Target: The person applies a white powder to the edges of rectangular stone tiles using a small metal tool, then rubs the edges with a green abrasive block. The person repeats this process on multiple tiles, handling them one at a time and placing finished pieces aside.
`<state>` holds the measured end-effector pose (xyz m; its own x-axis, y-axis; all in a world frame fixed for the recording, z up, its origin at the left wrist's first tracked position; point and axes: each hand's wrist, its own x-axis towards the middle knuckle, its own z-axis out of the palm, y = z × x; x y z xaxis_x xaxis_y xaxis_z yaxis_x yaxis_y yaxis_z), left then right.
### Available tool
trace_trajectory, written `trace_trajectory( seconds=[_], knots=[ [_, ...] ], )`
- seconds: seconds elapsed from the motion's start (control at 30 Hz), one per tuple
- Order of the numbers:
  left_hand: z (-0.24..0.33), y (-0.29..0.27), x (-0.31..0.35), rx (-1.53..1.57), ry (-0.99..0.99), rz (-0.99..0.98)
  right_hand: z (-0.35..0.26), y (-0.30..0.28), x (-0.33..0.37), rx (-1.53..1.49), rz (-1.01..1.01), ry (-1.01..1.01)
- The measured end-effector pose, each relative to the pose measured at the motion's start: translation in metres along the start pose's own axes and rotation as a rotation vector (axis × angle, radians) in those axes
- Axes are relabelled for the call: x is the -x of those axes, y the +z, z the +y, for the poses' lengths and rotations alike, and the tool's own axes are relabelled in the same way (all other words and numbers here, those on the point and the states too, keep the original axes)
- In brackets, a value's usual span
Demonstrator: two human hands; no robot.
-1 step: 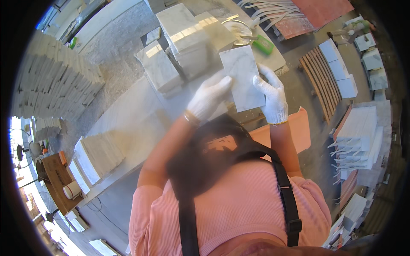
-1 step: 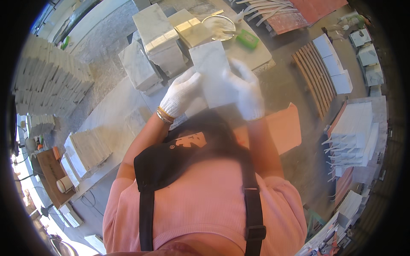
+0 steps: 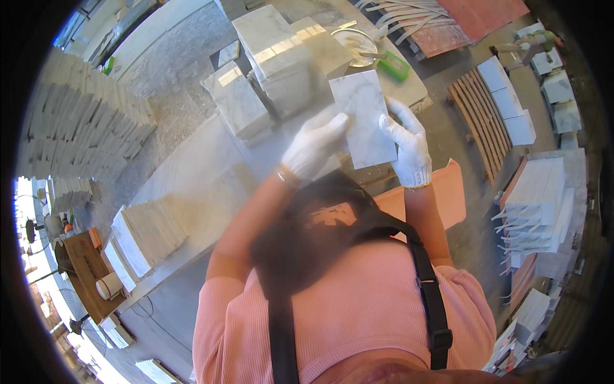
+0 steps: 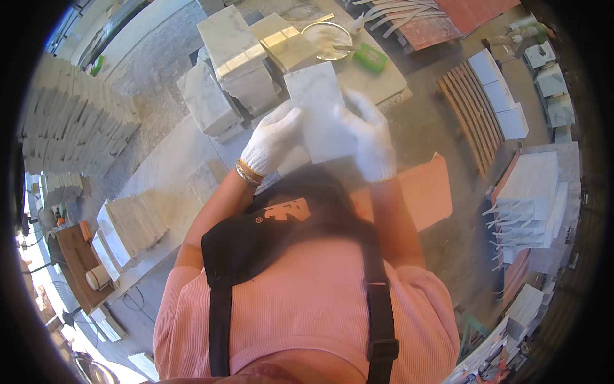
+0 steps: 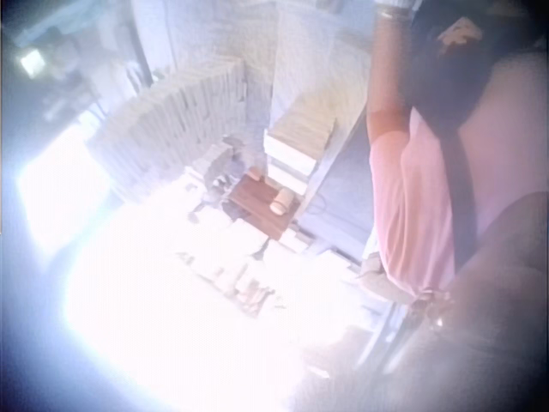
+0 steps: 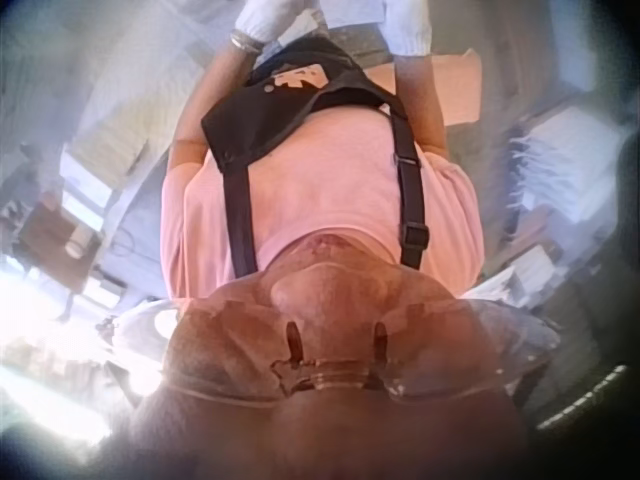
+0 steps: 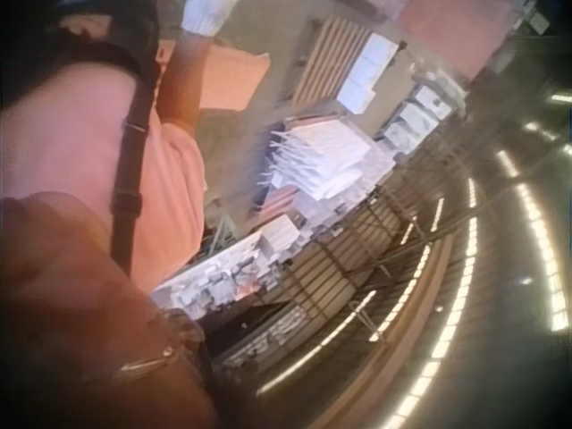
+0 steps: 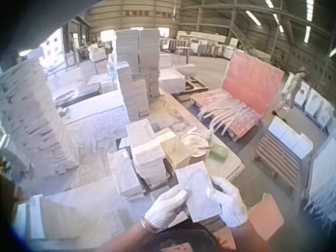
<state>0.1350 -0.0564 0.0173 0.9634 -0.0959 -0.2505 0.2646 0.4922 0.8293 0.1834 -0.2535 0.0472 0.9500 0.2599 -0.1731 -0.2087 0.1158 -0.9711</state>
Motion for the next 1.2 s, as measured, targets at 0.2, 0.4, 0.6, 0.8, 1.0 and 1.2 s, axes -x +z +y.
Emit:
trace_trajectory(
  seconds=[0.2,0.4,0.6,0.8,1.0,1.2],
  knots=[
    [-0.023,-0.005,-0.003,0.067,-0.059,-0.124,0.006,-0.025,-0.001,-0.039,-0.007,0.080],
    [-0.031,-0.006,0.004,0.119,-0.101,-0.171,0.009,-0.024,-0.006,-0.003,0.015,0.030],
    [-0.020,-0.008,0.012,0.065,0.017,-0.091,0.008,-0.019,0.013,0.052,-0.104,0.156],
    [-0.019,-0.012,0.005,0.216,-0.038,-0.083,0.004,-0.014,0.027,-0.032,-0.146,0.184],
    [-0.024,-0.015,-0.015,0.371,-0.073,-0.056,0.001,-0.008,0.031,-0.047,-0.088,0.142],
    [-0.029,-0.020,-0.007,0.196,-0.108,-0.086,0.001,-0.009,0.029,-0.094,-0.072,0.112]
  ],
)
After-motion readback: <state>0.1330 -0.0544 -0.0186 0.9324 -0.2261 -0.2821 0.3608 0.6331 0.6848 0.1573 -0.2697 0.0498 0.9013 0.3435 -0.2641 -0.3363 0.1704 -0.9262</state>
